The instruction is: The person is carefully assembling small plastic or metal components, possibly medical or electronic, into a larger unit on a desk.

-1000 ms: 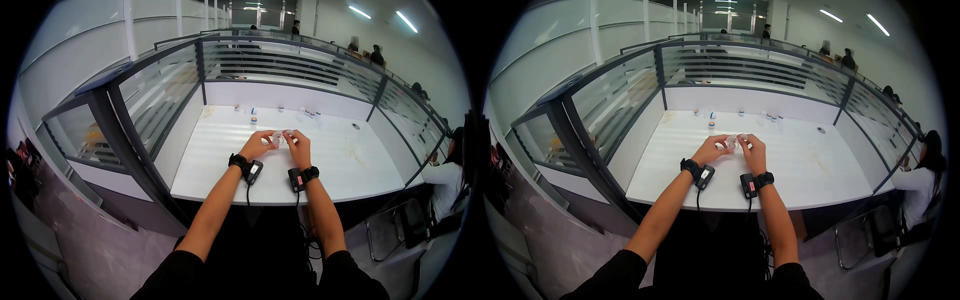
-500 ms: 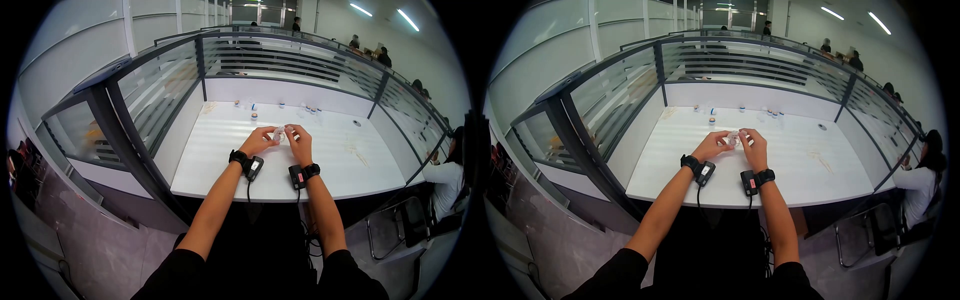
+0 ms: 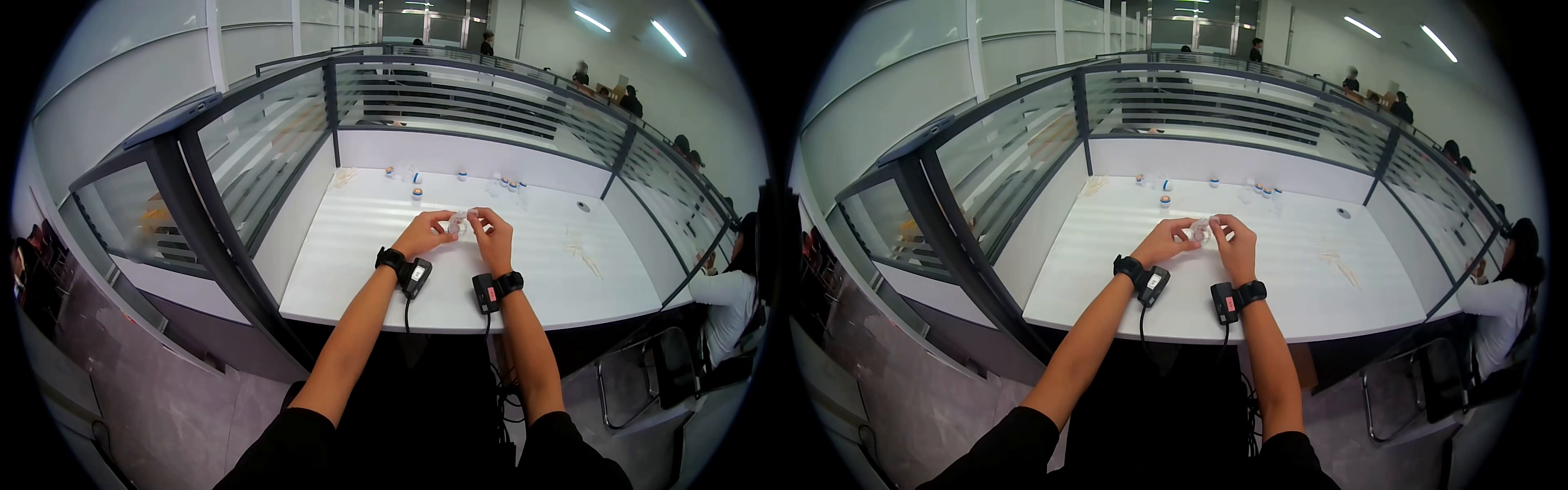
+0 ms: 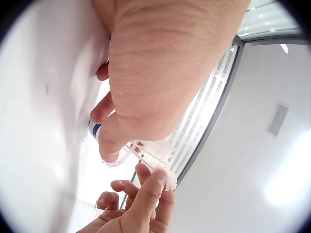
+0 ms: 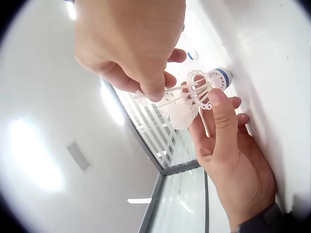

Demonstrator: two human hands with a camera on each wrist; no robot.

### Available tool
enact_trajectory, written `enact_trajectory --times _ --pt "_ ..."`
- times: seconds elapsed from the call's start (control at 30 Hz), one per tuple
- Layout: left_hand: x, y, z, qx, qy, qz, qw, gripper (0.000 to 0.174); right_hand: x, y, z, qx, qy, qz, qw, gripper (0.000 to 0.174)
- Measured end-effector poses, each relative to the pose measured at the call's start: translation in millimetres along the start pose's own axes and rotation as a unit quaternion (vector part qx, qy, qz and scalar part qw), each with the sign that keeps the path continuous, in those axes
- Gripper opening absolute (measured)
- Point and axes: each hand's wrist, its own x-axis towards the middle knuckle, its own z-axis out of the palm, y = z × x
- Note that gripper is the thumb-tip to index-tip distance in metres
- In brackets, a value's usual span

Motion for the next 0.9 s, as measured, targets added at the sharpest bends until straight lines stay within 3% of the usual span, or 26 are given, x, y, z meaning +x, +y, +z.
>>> enact_trajectory --times 0.9 --pt "-1 2 0 -0.012 -0.007 -0.003 1.0 0.056 0 -3 0 0.005 0.021 -0.008 1.0 0.014"
